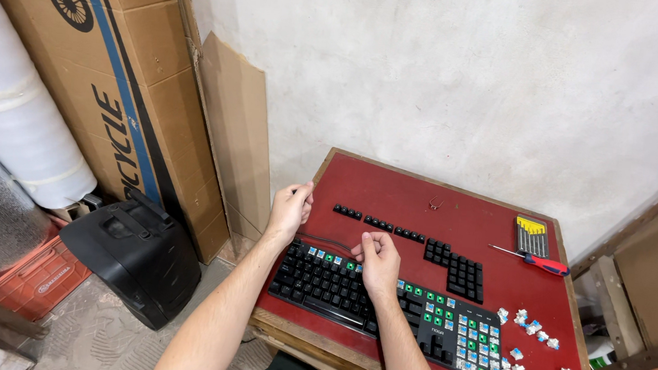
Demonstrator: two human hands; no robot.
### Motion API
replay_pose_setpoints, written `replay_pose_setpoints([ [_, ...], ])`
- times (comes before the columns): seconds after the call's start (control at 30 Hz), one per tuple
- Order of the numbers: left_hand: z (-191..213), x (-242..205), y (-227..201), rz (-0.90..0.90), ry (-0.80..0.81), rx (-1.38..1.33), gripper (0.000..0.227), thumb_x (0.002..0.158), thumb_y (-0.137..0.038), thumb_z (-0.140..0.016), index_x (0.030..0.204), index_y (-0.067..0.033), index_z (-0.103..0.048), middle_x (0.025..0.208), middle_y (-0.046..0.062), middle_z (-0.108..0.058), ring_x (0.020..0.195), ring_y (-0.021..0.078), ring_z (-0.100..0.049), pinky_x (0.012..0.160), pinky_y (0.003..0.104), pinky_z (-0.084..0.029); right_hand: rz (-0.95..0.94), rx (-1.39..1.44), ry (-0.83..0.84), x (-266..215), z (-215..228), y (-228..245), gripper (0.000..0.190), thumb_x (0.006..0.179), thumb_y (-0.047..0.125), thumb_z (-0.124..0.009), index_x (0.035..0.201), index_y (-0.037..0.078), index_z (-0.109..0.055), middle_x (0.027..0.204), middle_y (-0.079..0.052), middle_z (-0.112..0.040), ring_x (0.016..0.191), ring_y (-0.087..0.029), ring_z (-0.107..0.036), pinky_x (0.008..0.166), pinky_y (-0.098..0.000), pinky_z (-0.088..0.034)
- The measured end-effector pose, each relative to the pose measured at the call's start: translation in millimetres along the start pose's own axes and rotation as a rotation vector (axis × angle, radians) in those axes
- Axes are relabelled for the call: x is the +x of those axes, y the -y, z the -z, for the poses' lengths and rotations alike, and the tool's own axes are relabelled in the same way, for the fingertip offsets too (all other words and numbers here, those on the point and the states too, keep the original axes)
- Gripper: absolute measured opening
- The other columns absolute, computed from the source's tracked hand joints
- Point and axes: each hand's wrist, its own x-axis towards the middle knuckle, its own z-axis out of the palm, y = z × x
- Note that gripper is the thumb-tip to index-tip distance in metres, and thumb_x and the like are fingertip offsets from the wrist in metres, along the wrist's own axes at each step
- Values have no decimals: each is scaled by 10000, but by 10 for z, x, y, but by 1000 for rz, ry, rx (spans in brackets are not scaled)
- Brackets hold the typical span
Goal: The person uses a keycap puller to remove keycaps from a black keyboard. They systematically pull off each keycap and place them in a row on the red table. The removed keycaps are arranged in a line as the task progresses.
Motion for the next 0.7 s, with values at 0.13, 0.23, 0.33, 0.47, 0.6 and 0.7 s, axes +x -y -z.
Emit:
replay_pose_setpoints([
  [0.13,72,-59,129,-5,30,-48,417,1108,-293,-652,778,-41,-618,490,-3,-306,419,74,-298,419,211,-227,10,-20,-1,-5,6,7,199,1117,234,-676,1052,73,-773,757,-106,-848,667,-148,-761,593,-262,-583],
  [0.23,81,-95,231,-44,6,-22,424,1114,-294,-662,785,-28,-649,489,23,-342,435,88,-326,430,221,-246,9,-28,-3,10,-1,-20,199,1118,236,-677,1053,77,-777,753,-96,-848,665,-142,-756,607,-263,-578],
  [0.33,97,-136,330,-114,-18,68,443,1130,-333,-682,799,-40,-709,482,48,-407,457,101,-360,448,237,-283,9,-38,-1,4,1,-1,200,1121,239,-675,1050,81,-776,748,-89,-845,663,-139,-753,615,-266,-574],
  [0.47,55,-197,302,-167,-23,143,450,1149,-364,-676,821,-63,-747,485,48,-447,488,107,-374,485,247,-315,14,-58,8,-13,9,24,201,1124,250,-672,1057,91,-776,744,-80,-845,666,-139,-757,630,-273,-570],
  [0.6,39,-120,385,-179,-5,167,450,1143,-359,-681,809,-67,-757,474,47,-450,480,103,-361,482,251,-313,15,-69,21,-24,6,77,195,1119,233,-672,1057,86,-785,754,-80,-849,674,-141,-757,658,-270,-568],
  [0.7,-13,-146,304,-170,-26,130,453,1147,-360,-674,813,-65,-755,478,55,-443,481,109,-359,484,251,-309,16,-75,28,-3,-6,40,194,1110,227,-686,1036,82,-794,746,-88,-851,666,-147,-763,653,-267,-574],
])
